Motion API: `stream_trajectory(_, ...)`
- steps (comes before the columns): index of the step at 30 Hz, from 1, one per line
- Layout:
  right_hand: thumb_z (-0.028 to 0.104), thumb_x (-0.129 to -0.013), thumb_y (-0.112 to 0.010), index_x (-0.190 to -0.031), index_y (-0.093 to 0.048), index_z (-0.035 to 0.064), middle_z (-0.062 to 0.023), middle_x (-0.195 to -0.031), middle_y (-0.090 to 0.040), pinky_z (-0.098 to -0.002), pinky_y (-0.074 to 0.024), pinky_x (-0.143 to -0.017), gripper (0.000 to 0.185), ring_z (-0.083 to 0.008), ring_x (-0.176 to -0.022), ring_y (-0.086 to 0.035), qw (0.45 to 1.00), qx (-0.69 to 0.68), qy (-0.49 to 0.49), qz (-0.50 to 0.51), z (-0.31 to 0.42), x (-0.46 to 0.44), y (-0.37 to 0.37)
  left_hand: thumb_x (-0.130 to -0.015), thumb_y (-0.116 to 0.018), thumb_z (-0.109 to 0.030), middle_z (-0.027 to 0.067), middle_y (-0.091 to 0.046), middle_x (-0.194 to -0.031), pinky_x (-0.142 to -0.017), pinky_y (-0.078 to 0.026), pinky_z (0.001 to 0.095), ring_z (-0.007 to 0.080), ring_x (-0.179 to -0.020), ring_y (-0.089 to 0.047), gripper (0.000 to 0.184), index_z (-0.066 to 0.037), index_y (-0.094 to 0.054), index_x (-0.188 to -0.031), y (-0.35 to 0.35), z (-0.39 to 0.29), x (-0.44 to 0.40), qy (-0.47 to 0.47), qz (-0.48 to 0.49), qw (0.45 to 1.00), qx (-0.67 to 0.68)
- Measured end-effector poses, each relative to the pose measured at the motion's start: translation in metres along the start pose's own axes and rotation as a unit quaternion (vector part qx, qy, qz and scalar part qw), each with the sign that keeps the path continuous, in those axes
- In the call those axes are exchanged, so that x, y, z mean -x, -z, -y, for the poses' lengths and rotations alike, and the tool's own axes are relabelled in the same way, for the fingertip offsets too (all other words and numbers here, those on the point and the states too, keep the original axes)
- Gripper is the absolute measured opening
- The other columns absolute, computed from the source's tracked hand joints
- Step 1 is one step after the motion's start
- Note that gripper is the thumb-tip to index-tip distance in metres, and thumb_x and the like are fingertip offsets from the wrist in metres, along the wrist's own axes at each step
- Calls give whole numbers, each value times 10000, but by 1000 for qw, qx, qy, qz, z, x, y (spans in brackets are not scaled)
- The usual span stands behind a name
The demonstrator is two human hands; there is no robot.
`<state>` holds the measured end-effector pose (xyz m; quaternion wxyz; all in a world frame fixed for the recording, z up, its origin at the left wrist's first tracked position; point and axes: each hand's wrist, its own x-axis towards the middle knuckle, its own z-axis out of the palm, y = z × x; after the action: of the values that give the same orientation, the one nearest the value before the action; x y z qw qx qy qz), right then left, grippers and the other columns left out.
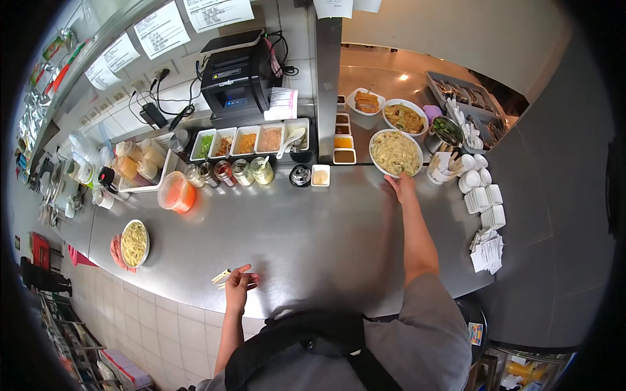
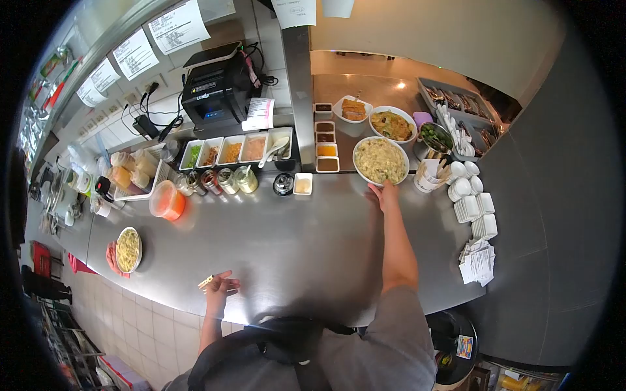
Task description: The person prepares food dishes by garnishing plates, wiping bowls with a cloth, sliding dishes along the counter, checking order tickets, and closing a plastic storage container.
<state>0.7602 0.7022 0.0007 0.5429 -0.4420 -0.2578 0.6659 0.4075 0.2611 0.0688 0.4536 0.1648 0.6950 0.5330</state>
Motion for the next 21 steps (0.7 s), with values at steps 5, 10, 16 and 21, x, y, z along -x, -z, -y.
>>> stream_trajectory(5,20,-894,-428,-1200,-348,-145,-243,-1124,-532,-390,-588,-787,356,-343,-966,-604,996,-67,15,60,-15,-25,-12,-934,-425,-64,96,-647,-879,-720,-526,290,160,-789,-630,246,3,-531,-1146,0,4,-4,0,10,1000,1)
stream_trajectory(10,58,-902,-533,-1045,-448,-131,-260,-992,-588,-362,-608,-704,252,-346,-807,-653,997,52,51,-21,-13,-26,-35,-939,-422,-75,98,-646,-880,-728,-522,290,158,-798,-628,256,9,-530,-1155,4,-9,-9,-35,8,999,-11)
stream_trajectory(16,136,-909,-541,-981,-572,-23,-132,-787,-657,-286,-554,-547,178,-185,-633,-647,949,294,20,112,-41,48,-52,-954,-455,-140,95,-651,-891,-714,-518,278,157,-806,-632,250,16,-552,-1123,28,-19,-19,-105,-30,994,-10)
stream_trajectory(21,114,-905,-539,-1181,-559,73,-52,-950,-664,-286,-511,-721,280,-134,-849,-623,791,469,36,391,-106,200,-127,-936,-539,-185,9,-622,-809,-566,-421,210,52,-649,-515,192,-5,-592,-974,28,-136,-49,-309,3,948,-73)
